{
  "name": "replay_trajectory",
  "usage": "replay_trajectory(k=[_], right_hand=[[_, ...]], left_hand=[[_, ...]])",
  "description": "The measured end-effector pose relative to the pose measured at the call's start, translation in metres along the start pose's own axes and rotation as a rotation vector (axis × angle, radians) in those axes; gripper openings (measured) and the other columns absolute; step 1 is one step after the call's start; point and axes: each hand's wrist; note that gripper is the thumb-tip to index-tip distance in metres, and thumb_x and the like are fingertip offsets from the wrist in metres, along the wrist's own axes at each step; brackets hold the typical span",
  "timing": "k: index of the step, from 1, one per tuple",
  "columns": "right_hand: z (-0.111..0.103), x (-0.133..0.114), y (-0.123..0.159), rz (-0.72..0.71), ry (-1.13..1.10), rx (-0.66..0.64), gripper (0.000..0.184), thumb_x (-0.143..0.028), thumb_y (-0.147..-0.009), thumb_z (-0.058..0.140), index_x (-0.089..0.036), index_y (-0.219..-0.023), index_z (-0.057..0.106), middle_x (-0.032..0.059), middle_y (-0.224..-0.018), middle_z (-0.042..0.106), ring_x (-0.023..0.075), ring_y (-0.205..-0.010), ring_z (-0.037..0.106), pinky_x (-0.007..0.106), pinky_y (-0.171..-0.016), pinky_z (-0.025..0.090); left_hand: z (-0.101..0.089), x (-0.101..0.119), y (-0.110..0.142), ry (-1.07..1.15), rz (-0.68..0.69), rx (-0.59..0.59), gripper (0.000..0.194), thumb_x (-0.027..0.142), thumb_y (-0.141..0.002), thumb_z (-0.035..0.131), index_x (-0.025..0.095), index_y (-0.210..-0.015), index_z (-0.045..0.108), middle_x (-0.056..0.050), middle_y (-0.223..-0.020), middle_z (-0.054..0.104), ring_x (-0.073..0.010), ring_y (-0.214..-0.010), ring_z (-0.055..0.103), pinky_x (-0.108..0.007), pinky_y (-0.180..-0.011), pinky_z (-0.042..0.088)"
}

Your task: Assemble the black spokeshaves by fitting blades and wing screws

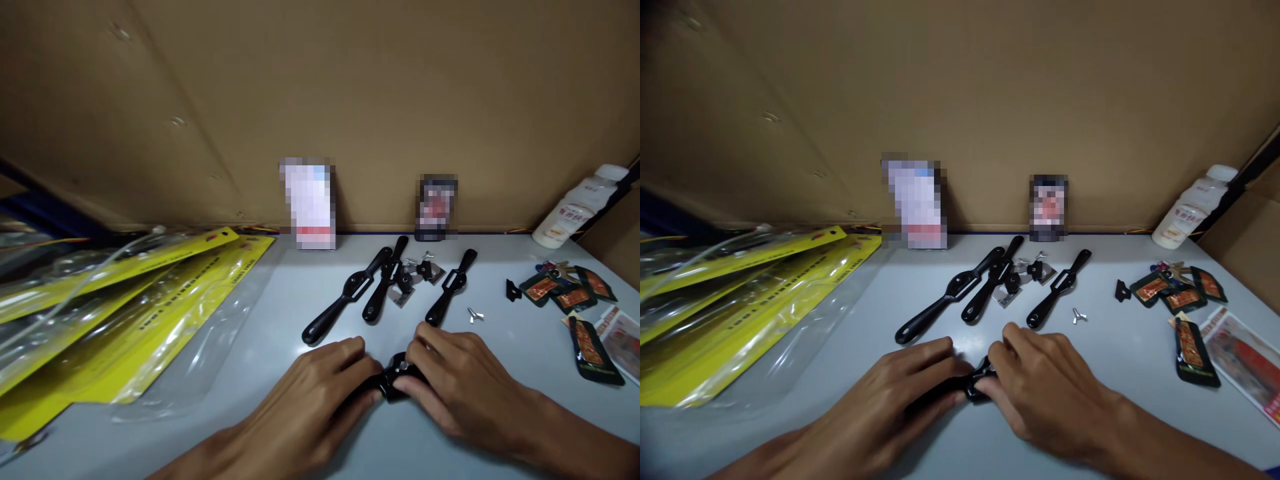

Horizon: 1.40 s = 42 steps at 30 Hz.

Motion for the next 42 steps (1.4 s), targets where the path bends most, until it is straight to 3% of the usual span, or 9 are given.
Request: replay_trajectory(k=[3,5,10,13,17,26,42], right_hand=[[-0.014,0.003,0.0,0.024,-0.049,-0.102,0.041,-0.043,-0.094,0.073,-0.02,-0.124,0.054,0.0109,-0.118,0.065,0.0274,-0.085,0.068,0.04,-0.064,0.052],[-0.017,0.004,0.0,0.032,-0.041,-0.156,0.052,-0.043,-0.092,0.076,-0.02,-0.132,0.052,0.012,-0.124,0.063,0.0306,-0.091,0.069,0.045,-0.069,0.056],[-0.012,0.006,0.0,0.003,0.002,-0.235,0.042,-0.038,-0.095,0.07,-0.017,-0.129,0.056,0.0121,-0.116,0.066,0.0318,-0.093,0.069,0.048,-0.072,0.058],[-0.012,0.007,0.0,-0.036,0.026,-0.204,0.038,-0.035,-0.097,0.068,-0.016,-0.128,0.056,0.0132,-0.115,0.067,0.0326,-0.1,0.069,0.047,-0.074,0.058],[-0.014,0.006,0.0,-0.095,0.094,-0.163,0.041,-0.034,-0.095,0.07,-0.017,-0.129,0.055,0.0097,-0.107,0.068,0.0295,-0.091,0.068,0.042,-0.068,0.056],[-0.01,0.006,-0.001,-0.128,0.138,-0.116,0.033,-0.035,-0.094,0.07,-0.018,-0.119,0.056,0.0054,-0.097,0.066,0.0247,-0.083,0.064,0.036,-0.061,0.047],[-0.008,0.005,0.0,-0.113,0.111,-0.129,0.035,-0.035,-0.094,0.071,-0.019,-0.121,0.055,0.0045,-0.098,0.066,0.0245,-0.084,0.064,0.037,-0.062,0.045]], left_hand=[[0.003,-0.001,0.001,-0.042,-0.003,-0.001,0.017,0.02,-0.105,0.044,0.02,-0.103,0.061,-0.006,-0.093,0.065,-0.022,-0.076,0.064,-0.035,-0.064,0.054],[0.005,-0.001,0.002,-0.063,-0.003,0.002,0.016,0.021,-0.105,0.044,0.02,-0.105,0.06,-0.006,-0.093,0.066,-0.0228,-0.074,0.066,-0.036,-0.063,0.055],[0.007,-0.001,0.001,-0.132,0.054,0.04,0.017,0.025,-0.109,0.041,0.021,-0.102,0.056,-0.003,-0.084,0.066,-0.0229,-0.067,0.066,-0.036,-0.058,0.054],[0.007,0.001,0.0,-0.164,0.1,0.042,0.025,0.027,-0.112,0.032,0.022,-0.098,0.052,-0.001,-0.08,0.065,-0.0223,-0.063,0.065,-0.036,-0.055,0.053],[0.006,0.002,0.001,-0.162,0.111,0.068,0.028,0.029,-0.114,0.027,0.023,-0.1,0.05,-0.001,-0.081,0.065,-0.0216,-0.062,0.066,-0.035,-0.053,0.054],[0.005,-0.001,0.002,-0.151,0.116,0.062,0.027,0.029,-0.113,0.03,0.022,-0.105,0.055,-0.002,-0.084,0.068,-0.021,-0.065,0.067,-0.034,-0.057,0.056],[0.005,-0.001,0.002,-0.166,0.146,0.057,0.029,0.026,-0.112,0.03,0.02,-0.103,0.057,-0.003,-0.081,0.066,-0.0211,-0.064,0.065,-0.034,-0.055,0.056]])
Point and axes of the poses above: each hand's wrist, its own y-axis away from the middle knuckle, its own z-axis out of the palm, x = y × z
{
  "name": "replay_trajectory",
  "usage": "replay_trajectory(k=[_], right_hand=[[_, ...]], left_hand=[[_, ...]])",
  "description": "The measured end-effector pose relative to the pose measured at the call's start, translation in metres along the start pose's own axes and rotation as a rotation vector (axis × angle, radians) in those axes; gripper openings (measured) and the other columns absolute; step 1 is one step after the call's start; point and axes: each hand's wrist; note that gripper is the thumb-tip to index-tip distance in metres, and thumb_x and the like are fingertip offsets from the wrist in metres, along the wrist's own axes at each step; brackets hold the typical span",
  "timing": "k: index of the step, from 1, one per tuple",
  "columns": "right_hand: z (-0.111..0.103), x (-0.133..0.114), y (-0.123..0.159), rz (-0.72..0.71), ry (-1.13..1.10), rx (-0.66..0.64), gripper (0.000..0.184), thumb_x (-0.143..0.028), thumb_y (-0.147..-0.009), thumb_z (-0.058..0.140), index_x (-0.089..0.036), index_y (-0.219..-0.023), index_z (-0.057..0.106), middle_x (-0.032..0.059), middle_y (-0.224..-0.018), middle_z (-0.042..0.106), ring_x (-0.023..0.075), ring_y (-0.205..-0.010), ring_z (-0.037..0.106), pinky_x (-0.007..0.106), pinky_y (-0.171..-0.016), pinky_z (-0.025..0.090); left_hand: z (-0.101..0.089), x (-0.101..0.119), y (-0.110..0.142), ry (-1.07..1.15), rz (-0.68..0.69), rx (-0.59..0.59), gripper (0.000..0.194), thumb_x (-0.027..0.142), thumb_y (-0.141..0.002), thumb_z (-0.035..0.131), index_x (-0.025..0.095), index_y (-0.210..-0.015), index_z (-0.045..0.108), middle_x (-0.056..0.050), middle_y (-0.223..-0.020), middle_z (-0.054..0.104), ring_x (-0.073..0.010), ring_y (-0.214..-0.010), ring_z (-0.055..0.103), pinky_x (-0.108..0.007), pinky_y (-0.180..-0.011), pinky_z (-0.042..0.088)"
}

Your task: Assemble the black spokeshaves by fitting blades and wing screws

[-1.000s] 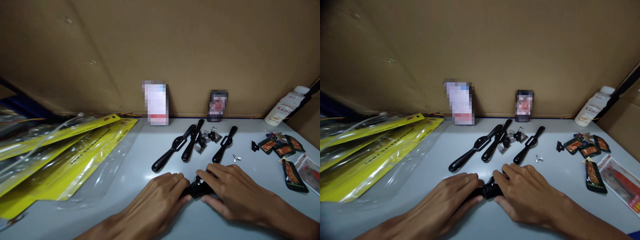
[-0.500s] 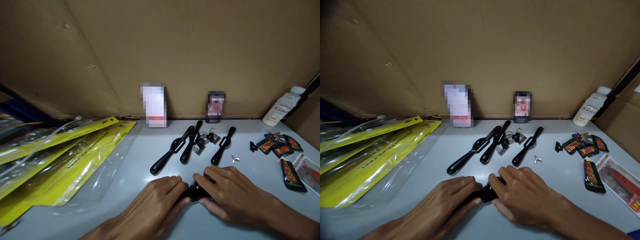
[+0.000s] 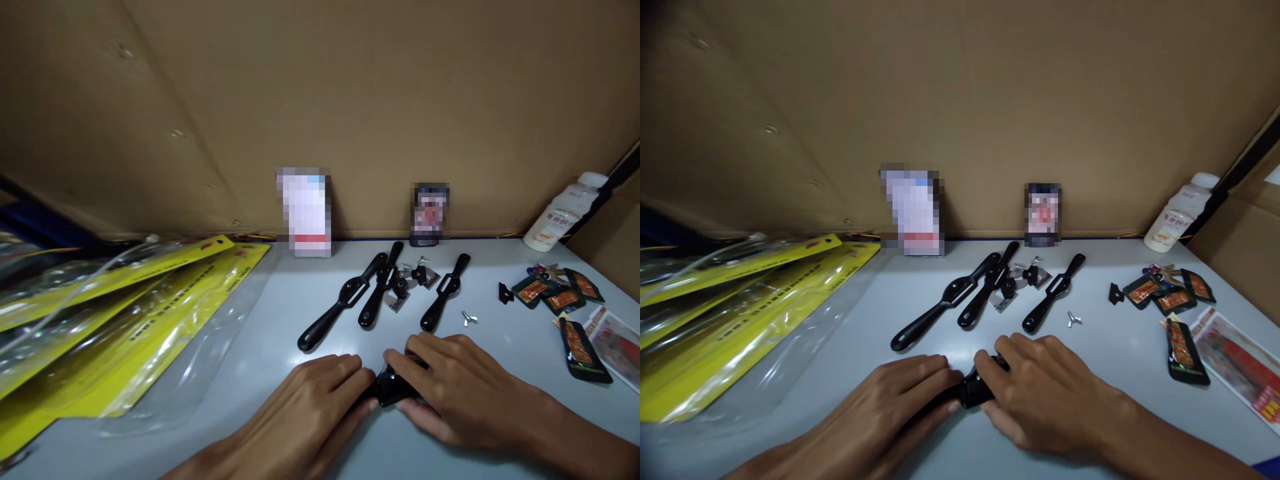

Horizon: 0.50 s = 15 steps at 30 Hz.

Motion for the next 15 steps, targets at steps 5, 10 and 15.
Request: replay_trajectory(k=[5,10,15], right_hand=[[0.0015,-0.0001,0.002,0.001,0.002,0.032,0.037,-0.035,-0.094,0.071,-0.019,-0.122,0.054,0.0042,-0.098,0.065,0.0242,-0.085,0.064,0.036,-0.064,0.045],[0.001,-0.0005,0.0012,0.003,0.0,0.036,0.033,-0.035,-0.094,0.071,-0.02,-0.118,0.055,0.0034,-0.096,0.065,0.023,-0.081,0.063,0.035,-0.062,0.044],[-0.0007,0.0002,-0.001,0.001,0.005,0.019,0.028,-0.035,-0.096,0.068,-0.02,-0.115,0.055,0.0044,-0.096,0.065,0.0234,-0.082,0.063,0.035,-0.061,0.043]], left_hand=[[0.0005,-0.0006,0.0004,-0.014,-0.002,0.015,0.029,0.026,-0.113,0.03,0.02,-0.105,0.057,-0.004,-0.083,0.067,-0.0212,-0.066,0.066,-0.034,-0.056,0.056],[-0.0002,-0.0001,-0.0004,0.002,0.0,-0.002,0.029,0.027,-0.113,0.03,0.02,-0.105,0.058,-0.003,-0.083,0.067,-0.0204,-0.065,0.065,-0.033,-0.055,0.055],[-0.0006,0.001,-0.0008,0.0,-0.01,0.022,0.03,0.026,-0.113,0.03,0.02,-0.104,0.058,-0.003,-0.082,0.067,-0.02,-0.064,0.065,-0.033,-0.055,0.055]])
Point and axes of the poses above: each hand's wrist, its own y-axis away from the middle knuckle, its own z-axis out of the palm, x = y × z
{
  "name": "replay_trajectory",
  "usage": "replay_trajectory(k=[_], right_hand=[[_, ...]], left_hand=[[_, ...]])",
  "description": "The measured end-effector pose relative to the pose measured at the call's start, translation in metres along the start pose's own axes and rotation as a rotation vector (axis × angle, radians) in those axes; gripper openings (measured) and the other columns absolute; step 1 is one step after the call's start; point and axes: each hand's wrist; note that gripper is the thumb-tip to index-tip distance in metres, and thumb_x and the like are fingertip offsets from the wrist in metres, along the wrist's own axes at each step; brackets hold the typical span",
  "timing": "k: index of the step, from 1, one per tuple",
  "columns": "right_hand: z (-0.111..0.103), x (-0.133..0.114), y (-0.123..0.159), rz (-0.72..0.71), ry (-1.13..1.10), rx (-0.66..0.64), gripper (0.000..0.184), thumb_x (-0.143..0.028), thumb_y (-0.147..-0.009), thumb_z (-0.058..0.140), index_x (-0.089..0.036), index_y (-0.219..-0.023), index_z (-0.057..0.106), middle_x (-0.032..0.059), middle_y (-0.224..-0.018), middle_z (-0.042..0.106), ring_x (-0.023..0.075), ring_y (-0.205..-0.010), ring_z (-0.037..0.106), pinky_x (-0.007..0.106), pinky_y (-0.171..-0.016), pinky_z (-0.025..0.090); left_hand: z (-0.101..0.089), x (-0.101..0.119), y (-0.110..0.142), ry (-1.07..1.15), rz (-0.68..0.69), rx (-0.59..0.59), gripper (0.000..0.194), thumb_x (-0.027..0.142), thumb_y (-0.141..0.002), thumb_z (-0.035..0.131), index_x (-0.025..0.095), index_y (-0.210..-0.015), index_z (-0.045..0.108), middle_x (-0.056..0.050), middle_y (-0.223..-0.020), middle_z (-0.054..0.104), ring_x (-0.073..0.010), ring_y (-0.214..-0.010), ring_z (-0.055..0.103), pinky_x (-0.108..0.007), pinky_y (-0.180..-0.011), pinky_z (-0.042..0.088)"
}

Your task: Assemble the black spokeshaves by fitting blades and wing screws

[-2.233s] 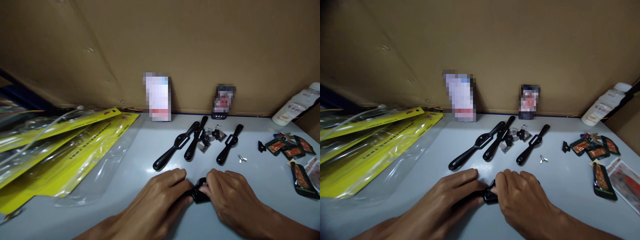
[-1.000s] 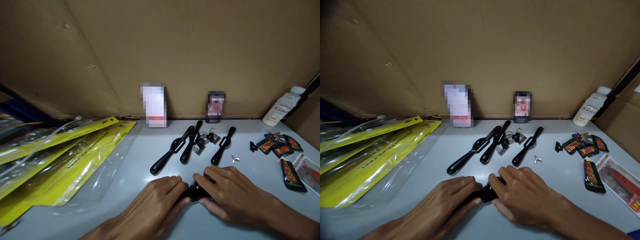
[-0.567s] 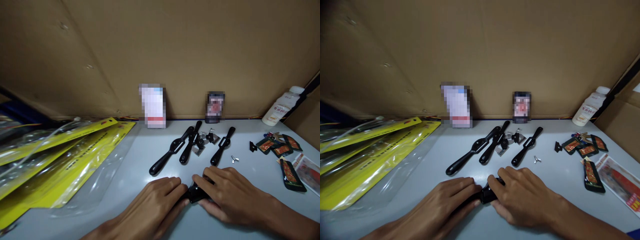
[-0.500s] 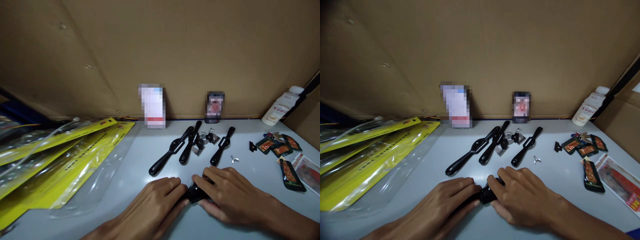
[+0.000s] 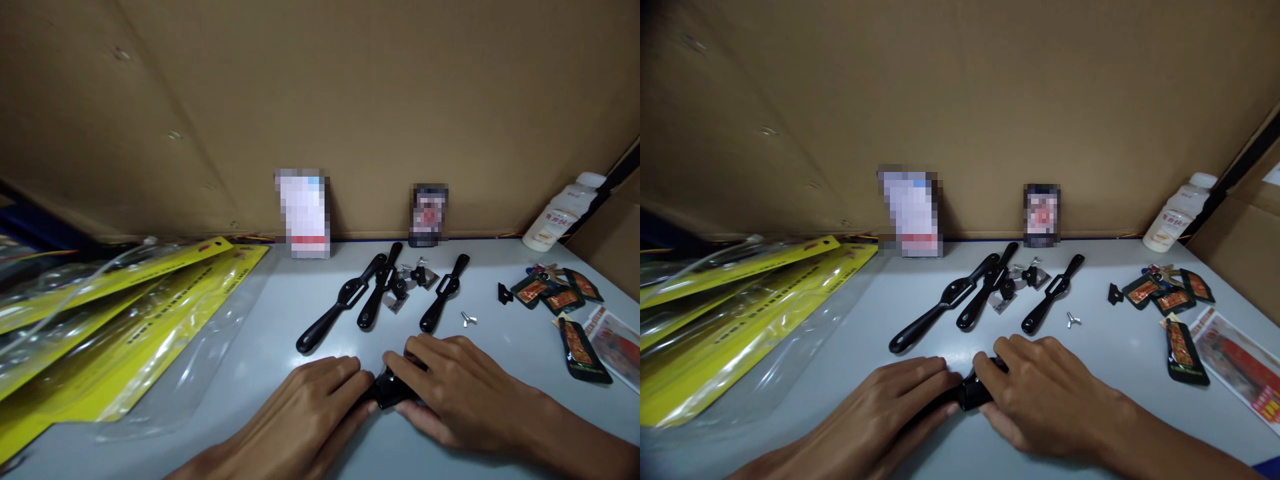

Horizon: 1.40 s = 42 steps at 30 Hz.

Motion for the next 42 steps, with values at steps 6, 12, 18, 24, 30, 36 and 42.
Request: replay_trajectory(k=[6,12,18,24,30,36,42], right_hand=[[-0.0017,-0.0001,0.0008,0.005,-0.022,-0.021,0.026,-0.033,-0.095,0.068,-0.02,-0.112,0.054,0.0047,-0.097,0.065,0.0234,-0.083,0.063,0.035,-0.062,0.044],[-0.0024,-0.0013,0.0001,0.008,-0.028,-0.029,0.029,-0.034,-0.094,0.071,-0.02,-0.113,0.054,0.0047,-0.098,0.065,0.0242,-0.086,0.064,0.035,-0.063,0.045],[-0.0012,-0.0003,0.0001,0.004,-0.009,-0.001,0.029,-0.036,-0.095,0.07,-0.02,-0.113,0.054,0.0049,-0.097,0.065,0.0245,-0.086,0.064,0.035,-0.062,0.044],[-0.0012,-0.0008,0.0006,0.012,-0.021,0.006,0.027,-0.034,-0.094,0.071,-0.021,-0.11,0.054,0.0037,-0.097,0.065,0.0228,-0.082,0.063,0.034,-0.061,0.042],[-0.0022,-0.0014,-0.0016,-0.002,-0.066,-0.028,0.024,-0.032,-0.095,0.07,-0.019,-0.108,0.055,0.0032,-0.1,0.067,0.0228,-0.087,0.064,0.035,-0.064,0.044],[-0.0003,-0.0005,-0.0009,-0.011,-0.025,-0.035,0.033,-0.036,-0.097,0.069,-0.017,-0.12,0.056,0.0044,-0.099,0.069,0.0242,-0.087,0.065,0.037,-0.065,0.046],[-0.0011,-0.0008,-0.0017,-0.016,-0.015,-0.047,0.039,-0.035,-0.096,0.07,-0.015,-0.125,0.056,0.0065,-0.103,0.07,0.026,-0.09,0.067,0.038,-0.063,0.048]], left_hand=[[-0.0003,0.0012,0.0008,0.0,0.013,0.036,0.028,0.024,-0.112,0.033,0.02,-0.1,0.058,-0.003,-0.081,0.066,-0.0197,-0.063,0.064,-0.032,-0.053,0.053],[-0.0004,0.0001,0.0015,0.008,0.005,-0.001,0.026,0.023,-0.111,0.034,0.021,-0.098,0.057,-0.002,-0.08,0.065,-0.0199,-0.063,0.063,-0.033,-0.054,0.052],[0.0002,-0.0007,0.0009,-0.003,0.016,-0.003,0.028,0.024,-0.112,0.031,0.021,-0.099,0.056,-0.002,-0.08,0.065,-0.0203,-0.063,0.064,-0.033,-0.053,0.052],[0.0012,-0.0007,0.0012,0.011,0.008,0.006,0.025,0.023,-0.11,0.035,0.021,-0.099,0.057,-0.002,-0.08,0.065,-0.02,-0.064,0.063,-0.032,-0.054,0.052],[-0.0026,0.001,-0.0005,0.023,-0.009,0.008,0.015,0.019,-0.105,0.043,0.021,-0.1,0.057,-0.003,-0.082,0.066,-0.0199,-0.065,0.063,-0.032,-0.055,0.052],[0.002,-0.0008,0.005,0.03,-0.015,0.007,0.019,0.015,-0.103,0.041,0.021,-0.106,0.059,-0.003,-0.083,0.065,-0.0206,-0.064,0.062,-0.033,-0.054,0.052],[0.0016,-0.0013,0.0046,0.03,-0.017,-0.007,0.019,0.014,-0.102,0.043,0.021,-0.108,0.059,-0.003,-0.084,0.066,-0.02,-0.065,0.063,-0.032,-0.055,0.052]])
Point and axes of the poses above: each hand's wrist, its own y-axis away from the middle knuckle, its own z-axis out of the palm, x = y × z
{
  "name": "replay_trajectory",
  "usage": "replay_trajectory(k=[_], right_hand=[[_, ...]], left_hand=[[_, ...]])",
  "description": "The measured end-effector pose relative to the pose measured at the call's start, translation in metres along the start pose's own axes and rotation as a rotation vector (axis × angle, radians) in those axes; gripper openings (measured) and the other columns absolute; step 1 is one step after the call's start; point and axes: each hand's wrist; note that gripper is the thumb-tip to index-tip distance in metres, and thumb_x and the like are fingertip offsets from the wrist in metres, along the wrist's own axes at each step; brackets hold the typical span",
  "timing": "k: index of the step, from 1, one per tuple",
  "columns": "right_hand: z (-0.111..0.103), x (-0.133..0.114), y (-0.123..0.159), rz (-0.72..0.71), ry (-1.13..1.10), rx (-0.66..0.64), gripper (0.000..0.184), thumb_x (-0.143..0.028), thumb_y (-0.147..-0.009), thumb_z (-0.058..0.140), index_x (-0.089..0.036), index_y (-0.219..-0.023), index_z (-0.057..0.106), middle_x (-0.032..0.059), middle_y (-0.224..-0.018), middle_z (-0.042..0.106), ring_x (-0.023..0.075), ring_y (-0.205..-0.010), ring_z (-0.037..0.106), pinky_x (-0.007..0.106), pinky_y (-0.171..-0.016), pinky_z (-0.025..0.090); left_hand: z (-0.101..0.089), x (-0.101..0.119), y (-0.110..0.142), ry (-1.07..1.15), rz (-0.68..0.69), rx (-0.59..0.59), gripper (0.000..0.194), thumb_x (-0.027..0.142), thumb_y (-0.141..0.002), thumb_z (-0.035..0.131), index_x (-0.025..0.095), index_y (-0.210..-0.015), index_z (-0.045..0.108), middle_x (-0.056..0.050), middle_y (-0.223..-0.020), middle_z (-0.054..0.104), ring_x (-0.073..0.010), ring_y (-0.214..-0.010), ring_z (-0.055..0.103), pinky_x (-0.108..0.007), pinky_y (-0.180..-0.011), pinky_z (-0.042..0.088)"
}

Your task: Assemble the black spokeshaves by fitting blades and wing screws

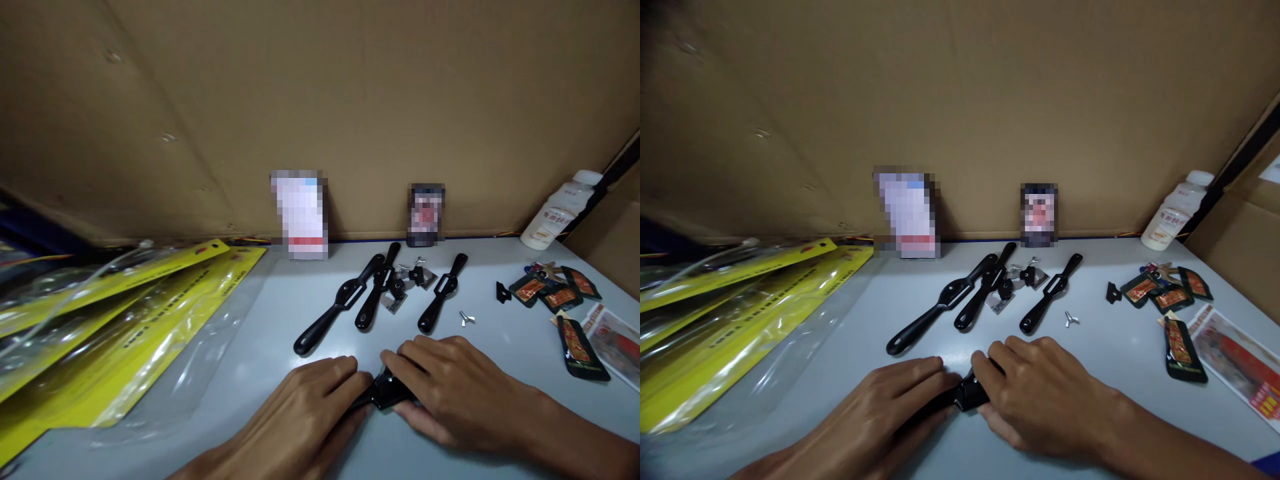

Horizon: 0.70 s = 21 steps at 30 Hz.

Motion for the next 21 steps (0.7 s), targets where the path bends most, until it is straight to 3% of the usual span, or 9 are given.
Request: replay_trajectory(k=[7,21], right_hand=[[0.0028,0.0005,0.0011,-0.004,0.001,0.034,0.038,-0.036,-0.098,0.067,-0.014,-0.127,0.056,0.0081,-0.104,0.071,0.0258,-0.091,0.068,0.037,-0.064,0.049],[-0.0007,0.001,-0.0001,0.0,-0.015,-0.016,0.034,-0.034,-0.098,0.067,-0.015,-0.123,0.056,0.0062,-0.1,0.069,0.0246,-0.089,0.066,0.036,-0.065,0.047]], left_hand=[[-0.0017,0.0007,-0.0022,0.006,-0.011,-0.021,0.019,0.013,-0.102,0.043,0.021,-0.109,0.058,-0.003,-0.085,0.066,-0.0207,-0.066,0.064,-0.032,-0.056,0.052],[0.0049,-0.0034,0.003,0.017,-0.012,-0.01,0.021,0.018,-0.107,0.036,0.021,-0.11,0.057,-0.003,-0.085,0.064,-0.0216,-0.067,0.061,-0.034,-0.056,0.048]])
Point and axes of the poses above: each hand's wrist, its own y-axis away from the middle knuckle, its own z-axis out of the palm, x = y × z
